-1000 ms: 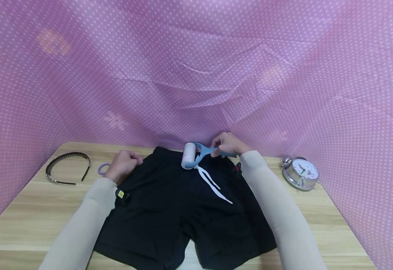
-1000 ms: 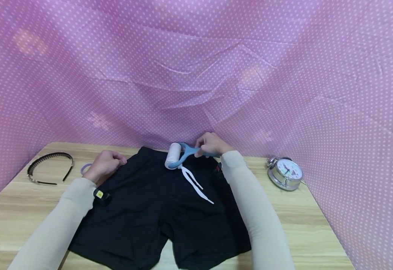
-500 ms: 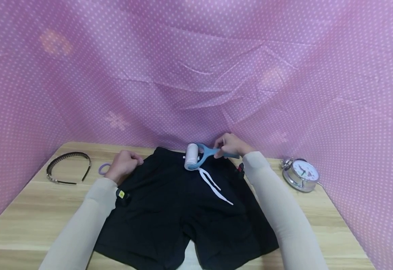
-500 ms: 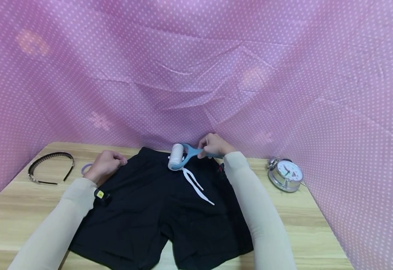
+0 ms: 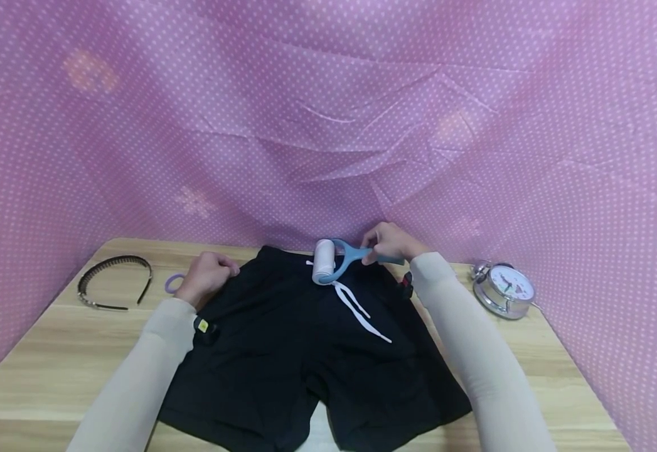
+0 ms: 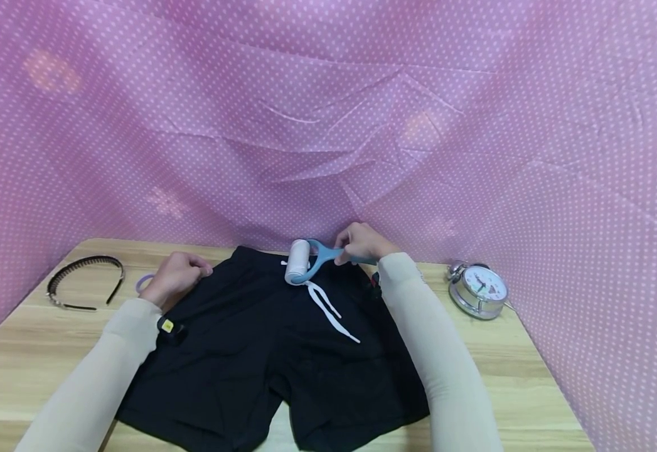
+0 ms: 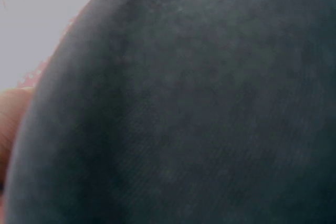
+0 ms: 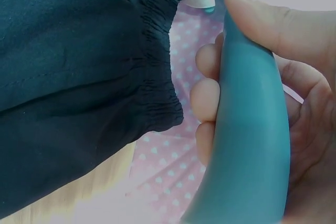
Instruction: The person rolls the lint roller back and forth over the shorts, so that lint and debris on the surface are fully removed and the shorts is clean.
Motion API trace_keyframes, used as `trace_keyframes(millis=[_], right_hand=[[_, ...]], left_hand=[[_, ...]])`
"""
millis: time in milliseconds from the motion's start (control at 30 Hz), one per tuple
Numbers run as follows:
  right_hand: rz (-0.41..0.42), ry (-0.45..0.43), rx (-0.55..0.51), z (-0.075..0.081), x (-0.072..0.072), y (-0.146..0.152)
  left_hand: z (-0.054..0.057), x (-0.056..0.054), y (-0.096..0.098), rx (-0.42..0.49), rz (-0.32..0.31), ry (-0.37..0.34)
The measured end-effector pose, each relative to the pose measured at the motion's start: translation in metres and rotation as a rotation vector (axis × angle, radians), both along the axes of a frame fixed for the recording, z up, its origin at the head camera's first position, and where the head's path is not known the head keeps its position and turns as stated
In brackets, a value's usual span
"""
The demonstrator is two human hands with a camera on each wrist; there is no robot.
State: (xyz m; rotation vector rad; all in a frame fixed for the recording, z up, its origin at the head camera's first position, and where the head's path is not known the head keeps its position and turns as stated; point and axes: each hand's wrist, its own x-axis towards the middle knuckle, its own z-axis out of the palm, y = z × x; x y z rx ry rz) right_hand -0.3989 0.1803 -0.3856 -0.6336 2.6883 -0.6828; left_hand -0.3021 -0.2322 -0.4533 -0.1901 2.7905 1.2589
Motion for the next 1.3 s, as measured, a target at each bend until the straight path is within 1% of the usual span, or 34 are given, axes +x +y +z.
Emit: trace_keyframes(millis=[333,567,767,1033,1300], right_hand=[[-0.015,0.006,0.023,0.001,0.001,0.005],[-0.03,-0.021,0.011,0.001,0.001,0.01],[-0.016,-0.032,-0.005,0.002,0.0,0.015],[-0.015,-0.021,0.002,-0.001,-0.003,0.02],[-0.025,-0.013,0.018,0.002,-0.002,0.022]], left_hand=[[-0.004,0.0,-0.001,0.007,0.005,-0.005],[-0.001,0.001,0.0,0.027,-0.002,-0.019],[0.001,0.0,0.0,0.026,-0.003,-0.027],[0.001,-0.002,-0.001,0.015,-0.004,-0.015],[0.001,-0.003,-0.003,0.016,-0.007,-0.009]])
